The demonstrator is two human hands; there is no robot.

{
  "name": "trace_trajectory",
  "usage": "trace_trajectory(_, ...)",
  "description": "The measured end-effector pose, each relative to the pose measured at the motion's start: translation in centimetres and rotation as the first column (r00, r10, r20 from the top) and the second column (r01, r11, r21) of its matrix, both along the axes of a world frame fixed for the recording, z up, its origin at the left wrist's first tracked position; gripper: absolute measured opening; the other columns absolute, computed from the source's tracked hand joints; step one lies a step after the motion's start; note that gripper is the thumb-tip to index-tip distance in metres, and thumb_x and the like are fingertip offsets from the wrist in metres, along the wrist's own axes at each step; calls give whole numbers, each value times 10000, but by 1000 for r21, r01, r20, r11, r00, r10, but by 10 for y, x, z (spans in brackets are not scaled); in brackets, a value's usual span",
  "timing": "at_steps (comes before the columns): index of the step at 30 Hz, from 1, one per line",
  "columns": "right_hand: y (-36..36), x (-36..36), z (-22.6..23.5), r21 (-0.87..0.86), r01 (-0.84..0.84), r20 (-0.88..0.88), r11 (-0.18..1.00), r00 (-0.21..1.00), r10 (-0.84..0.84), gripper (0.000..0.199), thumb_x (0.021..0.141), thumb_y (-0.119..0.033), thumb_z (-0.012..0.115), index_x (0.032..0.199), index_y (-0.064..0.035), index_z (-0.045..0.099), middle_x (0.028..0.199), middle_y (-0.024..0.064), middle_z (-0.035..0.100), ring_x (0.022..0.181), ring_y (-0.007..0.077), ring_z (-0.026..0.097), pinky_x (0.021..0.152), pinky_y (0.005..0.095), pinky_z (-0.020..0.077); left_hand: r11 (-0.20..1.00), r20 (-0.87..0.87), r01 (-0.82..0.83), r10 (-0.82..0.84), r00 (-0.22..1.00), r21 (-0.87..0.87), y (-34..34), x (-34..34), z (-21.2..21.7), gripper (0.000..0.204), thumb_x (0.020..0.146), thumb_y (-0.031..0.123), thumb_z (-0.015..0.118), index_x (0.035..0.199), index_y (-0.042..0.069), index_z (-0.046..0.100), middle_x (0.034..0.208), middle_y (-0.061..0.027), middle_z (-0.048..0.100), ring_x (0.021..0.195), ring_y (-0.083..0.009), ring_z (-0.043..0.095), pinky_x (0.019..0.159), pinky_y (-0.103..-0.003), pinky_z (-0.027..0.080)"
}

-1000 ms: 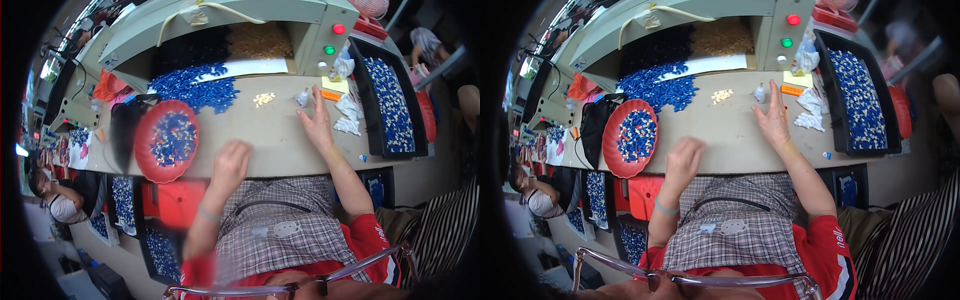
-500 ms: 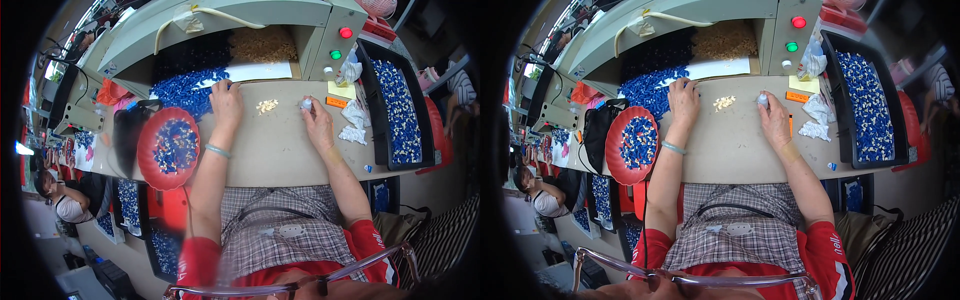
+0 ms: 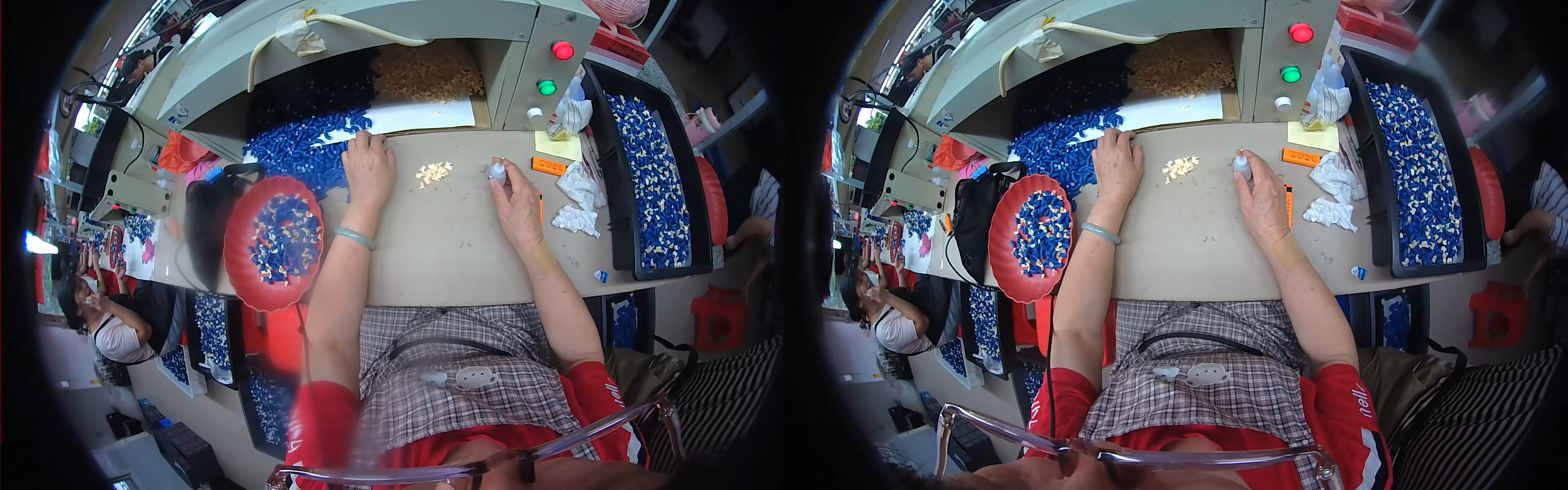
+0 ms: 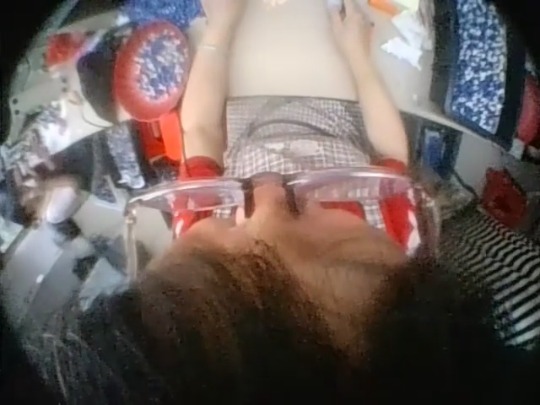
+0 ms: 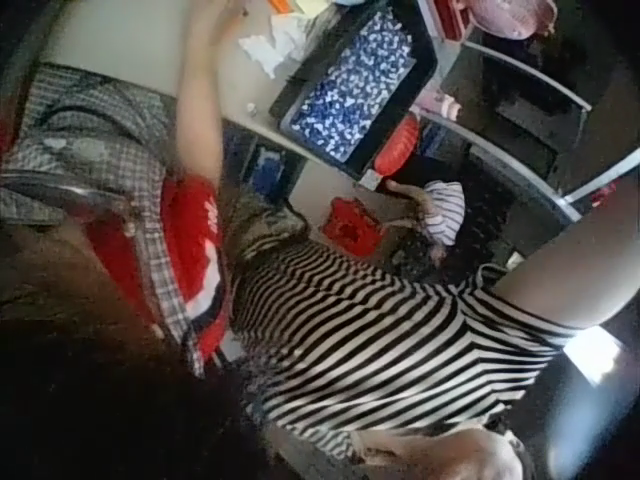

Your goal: The person assembles small plastic parts by applying glue with a squeeze bottle and attaching beige pieces to blue pieces, trims toenails using nail clippers, and resumes gluing the plastic parts together.

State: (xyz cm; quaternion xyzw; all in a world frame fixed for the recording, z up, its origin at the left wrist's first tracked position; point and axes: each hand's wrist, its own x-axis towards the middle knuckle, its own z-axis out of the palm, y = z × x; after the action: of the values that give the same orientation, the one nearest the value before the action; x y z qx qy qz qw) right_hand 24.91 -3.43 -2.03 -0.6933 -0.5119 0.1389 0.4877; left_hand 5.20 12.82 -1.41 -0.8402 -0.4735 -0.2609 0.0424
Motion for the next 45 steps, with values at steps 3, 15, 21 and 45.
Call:
trace_trajectory(3, -1, 2, 2, -1, 5, 21, 1000, 1000, -5, 311, 865, -72, 557, 1159, 11, 504, 1112, 171, 596, 951, 346, 599, 830, 387, 476, 1000, 10, 17, -17, 1000, -14, 2, -1, 2, 208, 794, 148, 604, 969, 37, 622, 990, -103, 540, 962, -262, 517, 797, -387, 413)
trace_trajectory(15, -3, -4, -3, -13, 7, -32, 1000, 999, -7, 294, 881, -57, 539, 1172, -16, 545, 1017, 161, 625, 913, 245, 625, 832, 318, 472, 989, 72, 8, -19, 997, 149, 12, 0, -19, 139, 744, 93, 561, 870, 67, 614, 919, -118, 557, 881, -281, 539, 701, -436, 420)
trace_trajectory(21, -2, -16, 8, -27, -41, -1, 999, 999, 41, 286, 892, -46, 519, 1174, -3, 536, 994, 164, 622, 886, 229, 620, 813, 312, 479, 995, 110, -76, 69, 992, 63, 3, -8, -9, 97, 740, 109, 598, 828, 79, 626, 899, -101, 531, 868, -269, 513, 711, -411, 385)
trace_trajectory(45, -2, -19, 16, -147, 33, 139, 989, 990, -12, 282, 879, -103, 550, 1147, -17, 529, 1076, 179, 599, 982, 325, 585, 851, 381, 465, 991, 5, 12, -12, 1000, 133, 13, -8, -9, 73, 744, 67, 559, 761, 58, 629, 816, -73, 598, 840, -248, 562, 712, -373, 445)
